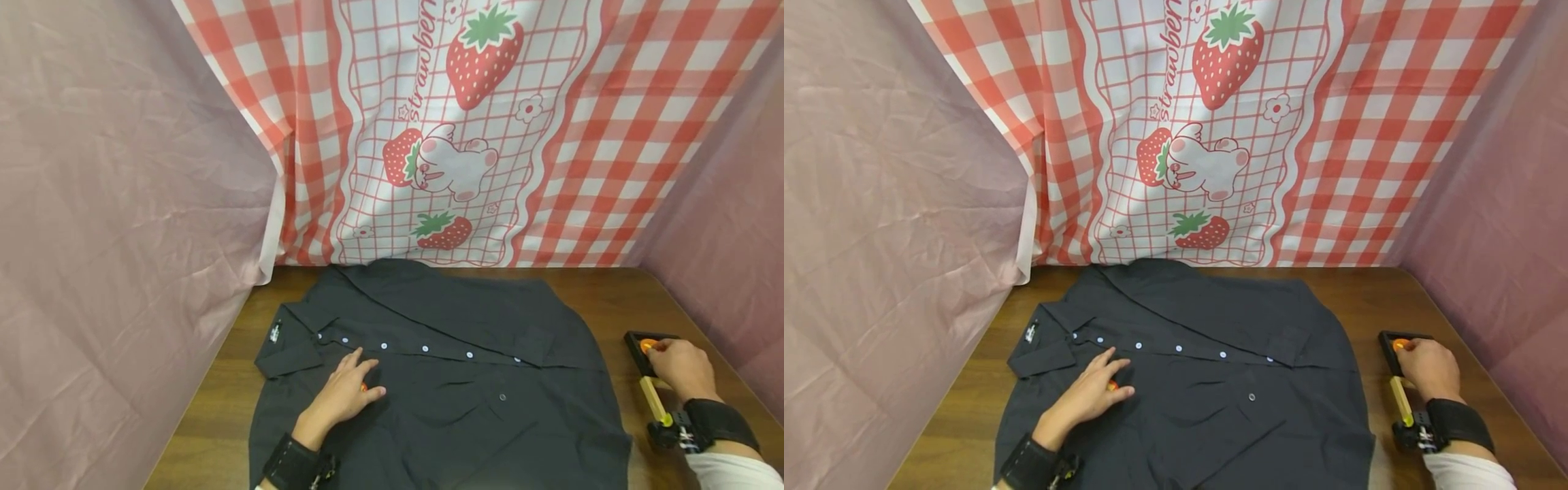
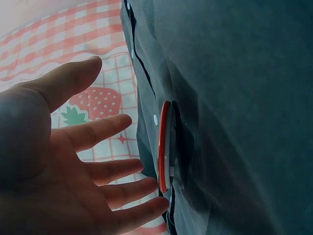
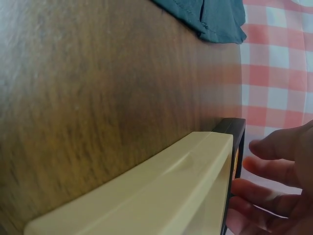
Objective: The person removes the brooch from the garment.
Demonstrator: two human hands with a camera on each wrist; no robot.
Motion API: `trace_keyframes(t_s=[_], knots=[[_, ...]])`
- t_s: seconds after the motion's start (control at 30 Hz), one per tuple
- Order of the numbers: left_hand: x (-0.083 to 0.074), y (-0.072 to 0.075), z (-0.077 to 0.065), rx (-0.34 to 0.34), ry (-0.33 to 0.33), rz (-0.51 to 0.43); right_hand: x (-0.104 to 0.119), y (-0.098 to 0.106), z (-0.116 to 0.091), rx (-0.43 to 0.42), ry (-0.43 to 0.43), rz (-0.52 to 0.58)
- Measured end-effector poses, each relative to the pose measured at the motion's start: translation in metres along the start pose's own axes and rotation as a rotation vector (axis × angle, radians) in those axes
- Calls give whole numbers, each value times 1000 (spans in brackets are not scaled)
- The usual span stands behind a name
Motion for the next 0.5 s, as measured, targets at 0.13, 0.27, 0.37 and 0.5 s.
trace_keyframes(t_s=[0.13, 0.27, 0.37, 0.5], knots=[[-1, -1, 0, 5, -6, 2, -1, 0, -2, -8, -9, 12], [-1, -1, 0, 7, -15, 5, 1, -1, -4, 4, -13, 27], [-2, -1, 0, 5, -13, 6, 3, 0, -5, 8, 3, 41], [-3, -1, 0, 8, -8, 7, 6, 1, -7, -2, 27, 48]])
Point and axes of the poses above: each hand's wrist, its own z-axis towards the middle knuckle, its own y-axis out of the back of the hand, x = y × z, the point moved 6 cm from there along z, towards the middle knuckle, and after that the axes turned 15 degrees about x, right-handed, at the moved point
